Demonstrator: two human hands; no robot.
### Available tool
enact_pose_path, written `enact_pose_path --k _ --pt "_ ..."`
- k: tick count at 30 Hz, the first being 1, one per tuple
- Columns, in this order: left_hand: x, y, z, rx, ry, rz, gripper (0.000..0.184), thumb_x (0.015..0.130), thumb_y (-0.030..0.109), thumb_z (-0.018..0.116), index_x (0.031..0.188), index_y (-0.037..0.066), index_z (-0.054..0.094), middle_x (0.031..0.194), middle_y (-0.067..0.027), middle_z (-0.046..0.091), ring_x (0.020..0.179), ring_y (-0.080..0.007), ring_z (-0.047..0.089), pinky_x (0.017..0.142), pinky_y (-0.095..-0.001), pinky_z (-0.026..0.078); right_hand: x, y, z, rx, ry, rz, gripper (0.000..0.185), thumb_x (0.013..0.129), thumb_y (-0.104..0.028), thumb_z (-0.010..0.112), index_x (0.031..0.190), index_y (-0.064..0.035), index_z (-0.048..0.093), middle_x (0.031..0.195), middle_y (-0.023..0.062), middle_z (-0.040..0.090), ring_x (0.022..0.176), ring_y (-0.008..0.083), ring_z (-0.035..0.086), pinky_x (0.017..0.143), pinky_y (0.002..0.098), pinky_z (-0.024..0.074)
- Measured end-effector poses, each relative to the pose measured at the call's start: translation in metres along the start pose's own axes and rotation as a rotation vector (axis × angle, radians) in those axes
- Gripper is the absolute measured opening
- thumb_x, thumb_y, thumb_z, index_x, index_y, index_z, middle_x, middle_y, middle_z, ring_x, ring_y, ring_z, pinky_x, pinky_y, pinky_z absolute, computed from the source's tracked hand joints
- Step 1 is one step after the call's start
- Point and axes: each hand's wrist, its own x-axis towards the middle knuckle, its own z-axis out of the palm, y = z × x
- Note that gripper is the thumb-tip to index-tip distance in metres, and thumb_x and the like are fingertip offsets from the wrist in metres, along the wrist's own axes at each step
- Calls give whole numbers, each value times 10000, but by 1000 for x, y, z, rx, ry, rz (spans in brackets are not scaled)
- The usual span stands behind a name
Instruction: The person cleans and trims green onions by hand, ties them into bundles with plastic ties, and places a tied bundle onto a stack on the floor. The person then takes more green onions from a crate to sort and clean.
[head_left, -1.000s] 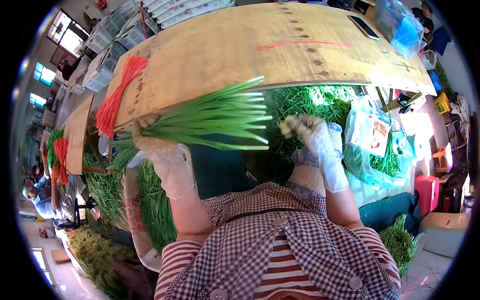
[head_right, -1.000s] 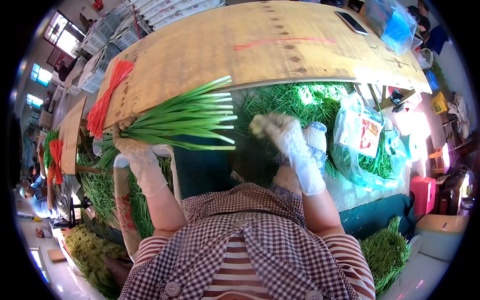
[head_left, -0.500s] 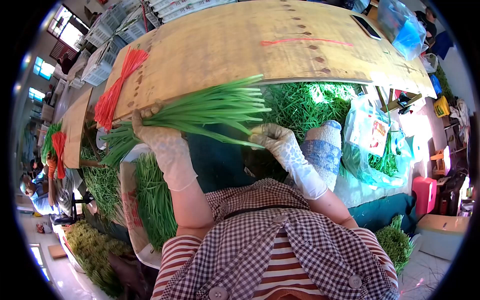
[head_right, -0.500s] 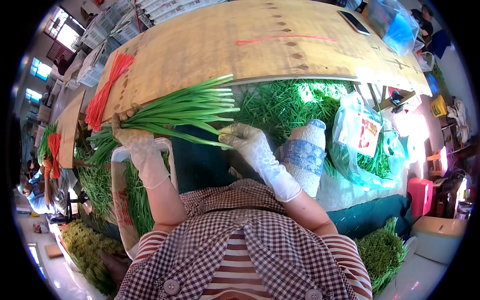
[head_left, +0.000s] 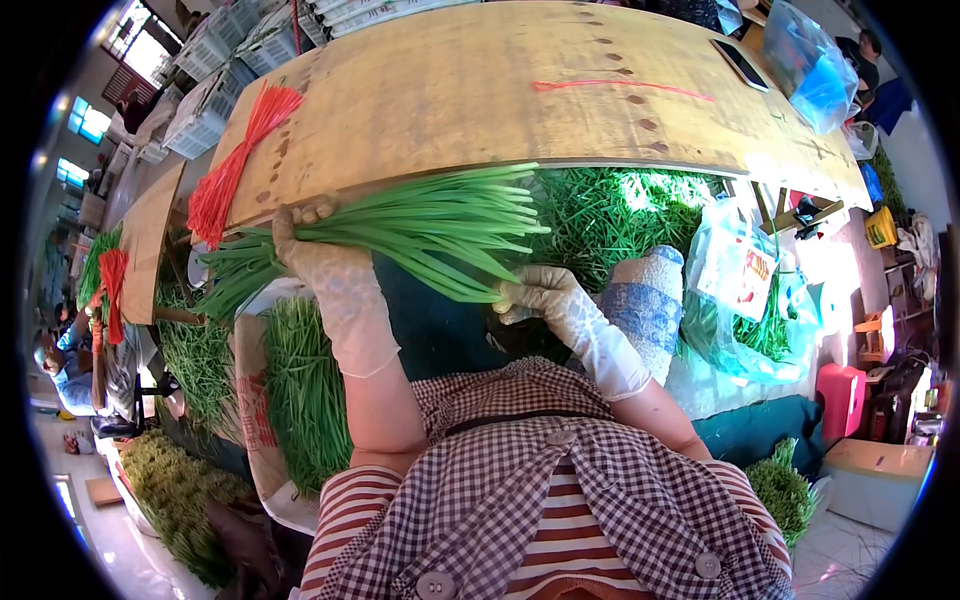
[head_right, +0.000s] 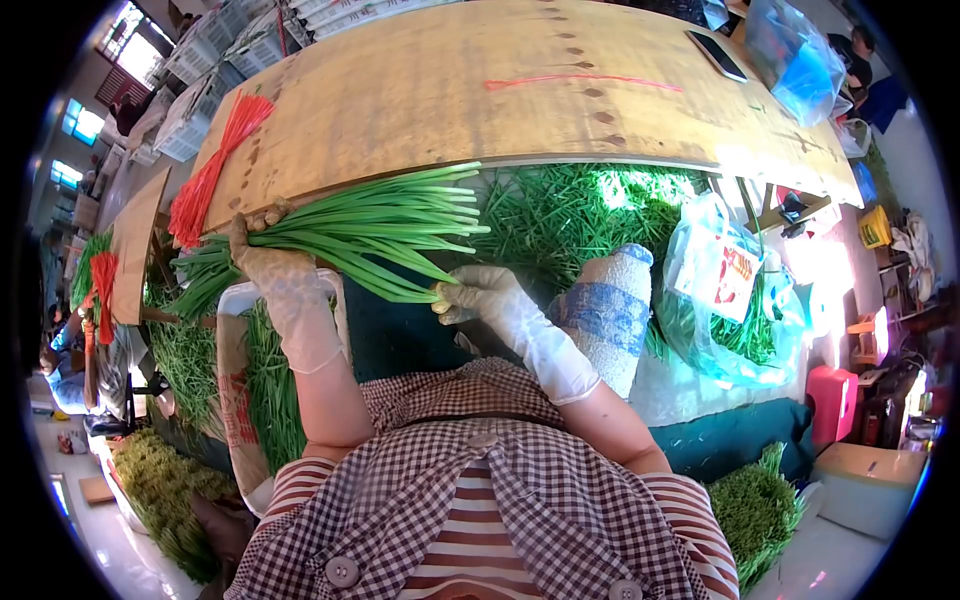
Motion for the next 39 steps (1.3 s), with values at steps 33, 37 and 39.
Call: enact_pose_path --k 33,37,39 --pt "-24 5 41 73 -15 118 335 903 246 538 597 145 446 503 20 429 513 -147 479 600 -369 479 -73 -28 -18 -909 -155 -371 272 898 -257 634 977 -2 580 826 147 621 729 280 637 635 372 496" --pt "-22 37 56 101 -50 197 344 890 238 540 578 150 422 515 21 429 558 -139 490 637 -346 464 -87 -30 -60 -1285 124 -390 91 876 -123 629 889 -38 601 720 108 646 667 221 667 582 360 525" --pt "-21 56 57 45 -190 183 306 895 192 532 614 145 419 538 23 415 533 -122 450 661 -298 452 -75 -7 -124 -1859 458 36 194 819 -143 662 980 -49 610 785 97 650 737 302 659 643 391 522"
